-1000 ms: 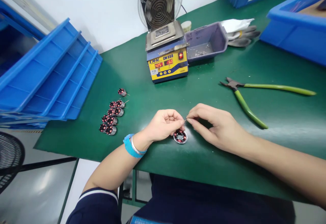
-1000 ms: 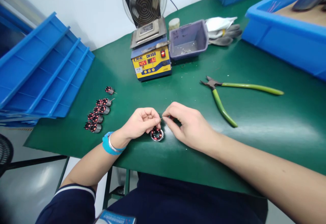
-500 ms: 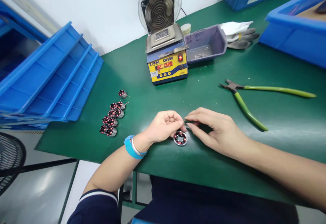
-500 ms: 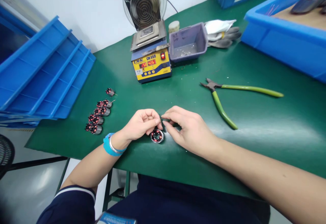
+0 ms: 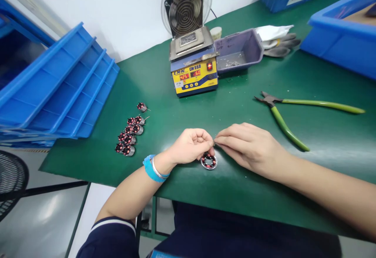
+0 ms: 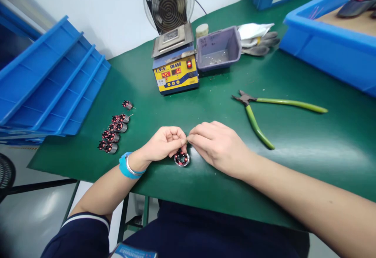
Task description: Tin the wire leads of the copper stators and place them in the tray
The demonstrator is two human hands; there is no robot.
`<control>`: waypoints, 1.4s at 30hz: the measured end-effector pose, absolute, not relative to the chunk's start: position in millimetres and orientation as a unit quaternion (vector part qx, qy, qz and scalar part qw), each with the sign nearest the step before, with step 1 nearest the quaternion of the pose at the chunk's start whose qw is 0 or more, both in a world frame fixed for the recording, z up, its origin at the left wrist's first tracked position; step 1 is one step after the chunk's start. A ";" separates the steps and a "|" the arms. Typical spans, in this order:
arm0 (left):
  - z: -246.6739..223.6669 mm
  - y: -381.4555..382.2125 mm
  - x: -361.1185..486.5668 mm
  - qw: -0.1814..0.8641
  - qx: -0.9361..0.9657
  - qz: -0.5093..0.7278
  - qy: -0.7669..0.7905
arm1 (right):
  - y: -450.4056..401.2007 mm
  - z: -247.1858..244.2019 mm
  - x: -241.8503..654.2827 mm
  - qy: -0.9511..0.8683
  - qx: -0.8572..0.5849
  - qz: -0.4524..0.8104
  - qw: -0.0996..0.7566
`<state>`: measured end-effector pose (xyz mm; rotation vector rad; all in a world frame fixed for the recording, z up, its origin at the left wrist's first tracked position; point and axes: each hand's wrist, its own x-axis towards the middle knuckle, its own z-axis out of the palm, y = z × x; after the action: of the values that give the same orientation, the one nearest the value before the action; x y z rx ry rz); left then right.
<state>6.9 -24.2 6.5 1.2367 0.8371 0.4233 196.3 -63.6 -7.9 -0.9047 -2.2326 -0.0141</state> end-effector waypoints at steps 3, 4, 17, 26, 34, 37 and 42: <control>7.6 -24.3 6.4 0.716 0.561 0.182 0.374 | -61.5 -4.9 197.1 -0.880 -0.336 0.021 0.334; 7.7 -24.6 6.1 0.716 0.563 0.179 0.372 | -61.3 -4.0 196.1 -0.874 -0.348 0.067 0.332; 8.7 -28.1 4.4 0.724 0.563 0.173 0.359 | -62.7 -6.5 200.2 -0.853 -0.355 0.177 0.340; 8.2 -29.5 2.2 0.705 0.590 0.177 0.352 | -61.0 -2.2 193.3 -0.814 -0.376 0.320 0.305; 6.2 -28.4 0.5 0.701 0.611 0.159 0.333 | -64.0 -1.1 193.5 -0.793 -0.395 0.371 0.277; 5.4 -27.2 0.2 0.703 0.606 0.159 0.337 | -63.9 -5.9 200.2 -0.882 -0.338 0.089 0.315; 8.0 -28.0 0.3 0.698 0.606 0.162 0.344 | -63.6 -7.1 202.4 -0.911 -0.268 -0.014 0.313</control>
<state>0.3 -28.0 8.0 1.3510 0.7676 0.3614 202.4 -63.6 -7.1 -0.7075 -2.4023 -0.0359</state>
